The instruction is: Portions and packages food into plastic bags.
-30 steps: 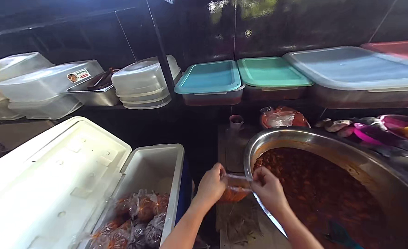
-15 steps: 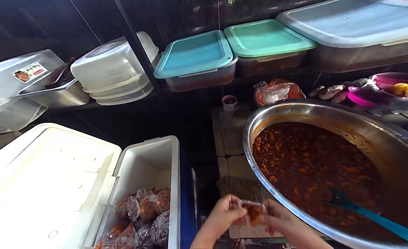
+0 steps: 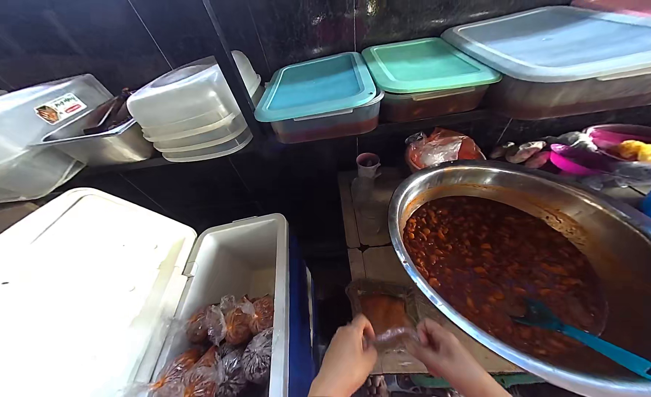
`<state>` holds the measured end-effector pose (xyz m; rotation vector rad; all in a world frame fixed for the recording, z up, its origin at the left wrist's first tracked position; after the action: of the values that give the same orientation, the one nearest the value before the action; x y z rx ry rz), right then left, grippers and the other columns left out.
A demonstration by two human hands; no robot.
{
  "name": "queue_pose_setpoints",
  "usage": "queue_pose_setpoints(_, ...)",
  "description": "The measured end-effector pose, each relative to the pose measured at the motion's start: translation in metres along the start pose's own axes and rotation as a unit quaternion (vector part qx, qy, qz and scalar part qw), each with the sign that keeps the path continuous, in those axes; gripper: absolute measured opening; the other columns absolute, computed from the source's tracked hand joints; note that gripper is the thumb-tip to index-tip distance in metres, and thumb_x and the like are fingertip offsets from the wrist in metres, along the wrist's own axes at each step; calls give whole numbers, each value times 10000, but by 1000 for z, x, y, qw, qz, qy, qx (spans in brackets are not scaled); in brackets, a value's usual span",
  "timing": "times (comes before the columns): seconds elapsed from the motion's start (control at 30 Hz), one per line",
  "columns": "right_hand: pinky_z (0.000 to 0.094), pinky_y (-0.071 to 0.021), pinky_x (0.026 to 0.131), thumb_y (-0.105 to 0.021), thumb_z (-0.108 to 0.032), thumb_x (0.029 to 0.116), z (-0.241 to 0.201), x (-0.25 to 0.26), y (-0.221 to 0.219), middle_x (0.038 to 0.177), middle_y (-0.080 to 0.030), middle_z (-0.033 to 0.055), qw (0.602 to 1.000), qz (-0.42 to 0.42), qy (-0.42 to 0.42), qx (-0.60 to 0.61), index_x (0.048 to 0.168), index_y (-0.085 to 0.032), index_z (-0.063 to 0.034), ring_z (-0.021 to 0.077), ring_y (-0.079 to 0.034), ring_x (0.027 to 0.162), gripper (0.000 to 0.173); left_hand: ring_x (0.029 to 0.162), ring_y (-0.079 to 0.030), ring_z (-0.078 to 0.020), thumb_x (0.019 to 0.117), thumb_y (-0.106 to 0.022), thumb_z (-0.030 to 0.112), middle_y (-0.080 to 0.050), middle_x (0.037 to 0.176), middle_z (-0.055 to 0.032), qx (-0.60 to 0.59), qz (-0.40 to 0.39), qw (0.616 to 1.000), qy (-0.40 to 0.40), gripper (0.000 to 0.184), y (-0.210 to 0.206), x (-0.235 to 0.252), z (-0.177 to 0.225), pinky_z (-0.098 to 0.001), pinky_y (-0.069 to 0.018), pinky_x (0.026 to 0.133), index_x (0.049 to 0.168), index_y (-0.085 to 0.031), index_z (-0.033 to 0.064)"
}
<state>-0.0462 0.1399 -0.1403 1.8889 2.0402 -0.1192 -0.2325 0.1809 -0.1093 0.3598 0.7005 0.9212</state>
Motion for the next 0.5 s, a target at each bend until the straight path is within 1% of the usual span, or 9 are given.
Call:
queue_pose_setpoints(0.1, 265, -451, 465, -708, -95, 890, 8, -17, 18, 607, -479, -23, 999, 24, 1, -32, 781, -508, -77, 77, -489, 480, 228, 720, -630, -222, 919, -654, 202, -650, 803, -99, 0, -30, 1000, -6, 224, -1, -5, -5, -430, -524, 689, 1071, -666, 37)
queue_pose_setpoints(0.17, 334, -421, 511, -691, -144, 895, -11, -19, 32, 624, -478, 2, 988, 77, 31, -127, 807, -549, -63, 124, -478, 534, 185, 782, -660, -195, 936, -640, 236, -678, 855, -80, -4, -3, 1000, -29, 201, 11, -1, 11, -418, -546, 739, 1022, -682, 59)
queue_pose_setpoints(0.23, 473, -486, 557, -631, -182, 921, -41, -13, 43, 655, -561, 57, 958, 122, 65, -250, 1020, -629, -66, 234, -572, 590, 153, 796, -666, -152, 949, -644, 238, -685, 868, -54, -29, 51, 996, -69, 186, 29, 9, 32, -366, -555, 751, 1000, -688, 64)
queue_pose_setpoints(0.3, 529, -511, 607, -553, -197, 983, -67, -3, 49, 688, -617, 67, 943, 126, 71, -299, 1249, -653, -125, 272, -624, 630, 293, 761, -653, -117, 946, -661, 213, -676, 849, -39, -81, 94, 986, -109, 162, 46, 18, 53, -306, -546, 720, 971, -685, 55)
queue_pose_setpoints(0.33, 499, -522, 633, -529, -186, 1003, -79, 0, 50, 727, -649, 57, 949, 124, 85, -278, 1243, -675, -145, 245, -639, 658, 283, 743, -652, -105, 946, -668, 202, -673, 836, -33, -111, 102, 980, -128, 151, 53, 21, 64, -283, -547, 708, 956, -679, 51)
queue_pose_setpoints(0.4, 324, -569, 684, -528, -185, 1021, -106, 2, 47, 843, -701, 0, 968, 103, 164, -159, 1128, -706, -130, 106, -671, 735, 215, 721, -672, -112, 941, -686, 155, -676, 813, -41, -191, 92, 963, -166, 125, 63, 24, 90, -276, -576, 701, 943, -661, 32)
queue_pose_setpoints(0.43, 278, -581, 740, -549, -197, 1024, -120, -1, 39, 930, -712, 8, 971, 72, 213, -86, 1135, -691, -89, 81, -683, 813, 210, 716, -678, -123, 938, -686, 128, -675, 804, -51, -231, 81, 952, -184, 111, 66, 24, 105, -285, -588, 702, 943, -654, 22)
queue_pose_setpoints(0.47, 282, -584, 811, -598, -256, 1019, -133, -4, 30, 1037, -705, 32, 967, 34, 248, -37, 1194, -651, -49, 88, -682, 914, 276, 713, -679, -132, 940, -681, 112, -676, 802, -59, -261, 69, 941, -202, 99, 68, 23, 120, -291, -594, 702, 950, -654, 17)
queue_pose_setpoints(0.5, 292, -586, 844, -683, -348, 972, -143, -7, 21, 1107, -688, 36, 963, 13, 268, -19, 1248, -589, -42, 90, -677, 979, 423, 710, -679, -138, 944, -678, 109, -682, 799, -66, -281, 60, 932, -219, 93, 71, 20, 135, -295, -593, 700, 954, -661, 18)
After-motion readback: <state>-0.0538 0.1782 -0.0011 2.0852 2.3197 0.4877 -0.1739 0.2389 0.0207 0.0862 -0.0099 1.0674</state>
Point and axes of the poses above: each hand's wrist, its own x-axis towards the middle knuckle, its own y-axis out of the back of the hand, z = x × y, the point moved 9 cm from there along x, towards the middle knuckle
